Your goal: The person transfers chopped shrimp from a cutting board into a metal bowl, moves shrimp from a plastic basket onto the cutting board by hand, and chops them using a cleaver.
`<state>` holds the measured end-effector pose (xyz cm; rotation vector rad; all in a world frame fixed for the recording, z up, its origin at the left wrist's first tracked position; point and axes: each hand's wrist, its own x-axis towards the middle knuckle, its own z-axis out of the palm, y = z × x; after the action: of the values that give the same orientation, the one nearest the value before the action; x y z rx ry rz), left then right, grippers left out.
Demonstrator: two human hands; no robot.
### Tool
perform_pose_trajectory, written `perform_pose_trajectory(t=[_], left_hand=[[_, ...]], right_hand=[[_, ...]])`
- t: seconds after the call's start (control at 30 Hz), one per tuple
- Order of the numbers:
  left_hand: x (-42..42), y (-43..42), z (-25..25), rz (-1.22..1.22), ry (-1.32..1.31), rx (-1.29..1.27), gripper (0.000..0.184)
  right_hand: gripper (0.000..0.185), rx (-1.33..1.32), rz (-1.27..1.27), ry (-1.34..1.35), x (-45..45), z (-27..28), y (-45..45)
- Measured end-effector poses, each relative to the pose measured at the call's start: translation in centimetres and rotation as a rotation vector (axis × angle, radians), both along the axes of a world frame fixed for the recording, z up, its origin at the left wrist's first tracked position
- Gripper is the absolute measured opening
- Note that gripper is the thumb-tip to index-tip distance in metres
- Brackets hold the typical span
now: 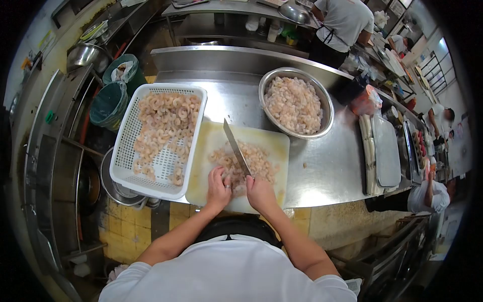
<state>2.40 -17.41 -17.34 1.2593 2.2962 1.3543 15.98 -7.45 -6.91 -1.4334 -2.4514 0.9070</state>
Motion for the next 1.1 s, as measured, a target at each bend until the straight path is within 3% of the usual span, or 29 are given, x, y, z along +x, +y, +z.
perform_pose_trajectory(t=[0.07,0.17,0.27,0.47,0.57,0.73,0.87,0.97,1.1], left_hand=[[0.0,0.4,-0.2,0.001,0.011,0.002,0.043],[0.3,0.5,-0.3,0.002,0.009,0.020,0.045],[0.8,1.2,0.2,-0.013,-0.005,0.041,0.048],[1.7,1.4,-0.2,-0.043,-0.027,0.056,0.053],[1.9,1.1,0.0,-0.052,-0.030,0.029,0.055],[0.9,0.3,0.8,-0.089,0.057,0.074,0.060],[0.5,-1.6,2.6,-0.261,0.122,-0.066,0.076],[0.9,-1.5,1.7,-0.256,0.221,-0.221,0.089],[0.9,-1.4,0.3,-0.264,0.209,-0.246,0.099]], right_hand=[[0.043,0.002,-0.048,-0.014,0.2,2.5,-0.3],[0.043,0.010,-0.075,0.026,0.9,1.9,-0.9],[0.043,0.040,0.006,0.018,1.4,-2.9,-0.3],[0.044,-0.035,-0.070,0.026,1.3,3.7,-0.7],[0.042,0.055,-0.007,0.020,2.2,-3.8,-0.2],[0.041,0.013,0.007,0.013,1.5,1.1,0.6],[0.044,0.022,-0.016,0.042,1.5,3.5,-0.8],[0.042,0.055,0.002,-0.044,1.4,-2.6,-0.1],[0.040,0.027,0.005,-0.020,1.1,1.0,0.8]])
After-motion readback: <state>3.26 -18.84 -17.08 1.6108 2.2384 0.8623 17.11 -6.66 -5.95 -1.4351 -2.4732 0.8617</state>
